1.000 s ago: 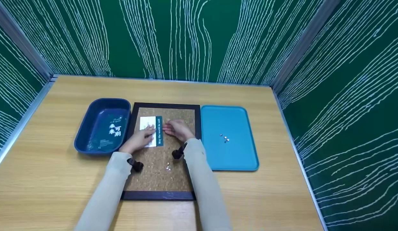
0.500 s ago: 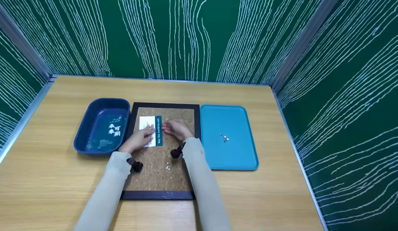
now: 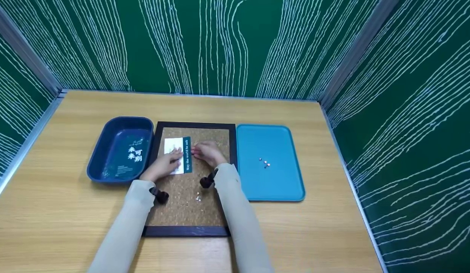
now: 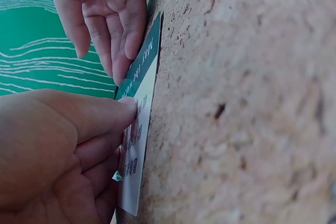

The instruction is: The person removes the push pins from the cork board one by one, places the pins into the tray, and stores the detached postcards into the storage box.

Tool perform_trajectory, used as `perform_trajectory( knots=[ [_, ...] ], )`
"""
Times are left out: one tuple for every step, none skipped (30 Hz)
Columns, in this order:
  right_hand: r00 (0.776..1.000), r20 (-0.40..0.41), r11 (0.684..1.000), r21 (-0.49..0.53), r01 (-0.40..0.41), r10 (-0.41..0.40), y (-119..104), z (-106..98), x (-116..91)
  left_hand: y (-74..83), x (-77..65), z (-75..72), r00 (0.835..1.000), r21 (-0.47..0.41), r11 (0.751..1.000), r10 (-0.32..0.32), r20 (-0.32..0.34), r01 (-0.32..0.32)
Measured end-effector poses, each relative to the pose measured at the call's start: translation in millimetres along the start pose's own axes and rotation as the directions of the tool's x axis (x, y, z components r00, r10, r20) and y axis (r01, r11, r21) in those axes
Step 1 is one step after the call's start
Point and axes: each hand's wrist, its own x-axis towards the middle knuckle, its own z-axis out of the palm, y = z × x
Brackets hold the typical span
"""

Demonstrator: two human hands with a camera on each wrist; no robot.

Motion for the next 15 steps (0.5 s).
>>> perform_trajectory(
  knots=[
    [1.000, -0.002, 1.000, -0.007, 0.004, -0.004, 0.3, 0.2, -0.2, 0.3, -0.4, -0.2, 1.000, -0.008, 1.000, -0.005, 0.003, 0.005],
    [1.000, -0.004, 1.000, -0.020, 0.007, -0.008, 0.4, 0.4, -0.3, 0.7, -0.9, -0.3, 1.000, -0.014, 1.000, -0.009, 0.006, 0.010],
    [1.000, -0.010, 0.999, -0.033, 0.011, -0.011, 0.6, 0.5, -0.5, 0.9, -1.2, -0.4, 1.000, -0.019, 1.000, -0.009, 0.008, 0.010],
    [1.000, -0.014, 0.999, -0.044, 0.016, -0.017, 0.9, 0.6, -0.7, 1.4, -1.6, -0.4, 1.000, -0.021, 1.000, -0.010, 0.009, 0.010],
    [1.000, -0.020, 0.998, -0.061, 0.019, -0.021, 1.1, 0.8, -0.8, 2.0, -2.0, -0.5, 1.000, -0.024, 1.000, -0.009, 0.009, 0.010],
    [0.999, -0.016, 0.997, -0.069, 0.028, -0.029, 1.2, 1.2, -0.7, 4.5, -2.5, -1.4, 1.000, -0.026, 0.999, -0.018, 0.018, 0.019],
    [0.999, -0.014, 0.997, -0.074, 0.035, -0.036, 1.5, 1.5, -0.7, 5.0, -2.5, -1.3, 1.000, -0.019, 1.000, -0.017, 0.019, 0.018],
    [0.999, -0.011, 0.996, -0.081, 0.042, -0.043, 1.4, 1.9, -0.7, 5.3, -2.3, -1.1, 1.000, -0.009, 1.000, -0.015, 0.016, 0.015],
    [0.999, -0.007, 0.995, -0.083, 0.048, -0.049, 1.6, 2.3, -0.7, 5.3, -1.8, -1.0, 1.000, 0.002, 1.000, -0.015, 0.015, 0.015],
    [0.999, -0.004, 0.995, -0.083, 0.054, -0.054, 1.5, 2.9, -0.8, 5.6, -1.5, -0.9, 1.000, 0.014, 1.000, -0.020, 0.015, 0.020],
    [0.998, -0.001, 0.995, -0.082, 0.059, -0.059, 1.4, 3.6, -0.8, 5.9, -1.4, -1.0, 1.000, 0.022, 0.999, -0.023, 0.015, 0.023],
    [0.998, 0.003, 0.995, -0.076, 0.064, -0.064, 1.2, 4.3, -1.0, 6.0, -1.2, -1.1, 1.000, 0.031, 0.999, -0.027, 0.014, 0.026],
    [0.998, -0.003, 0.995, -0.076, 0.065, -0.066, 1.1, 4.9, -1.2, 6.3, -1.3, -1.4, 0.999, 0.033, 0.999, -0.034, 0.017, 0.034],
    [0.998, -0.011, 0.995, -0.078, 0.065, -0.066, 0.9, 5.6, -1.6, 6.6, -1.5, -1.7, 0.999, 0.033, 0.999, -0.040, 0.018, 0.040],
    [0.998, -0.018, 0.995, -0.081, 0.066, -0.067, 0.9, 6.3, -1.7, 6.8, -1.7, -2.1, 0.999, 0.035, 0.999, -0.041, 0.020, 0.040]
  ],
)
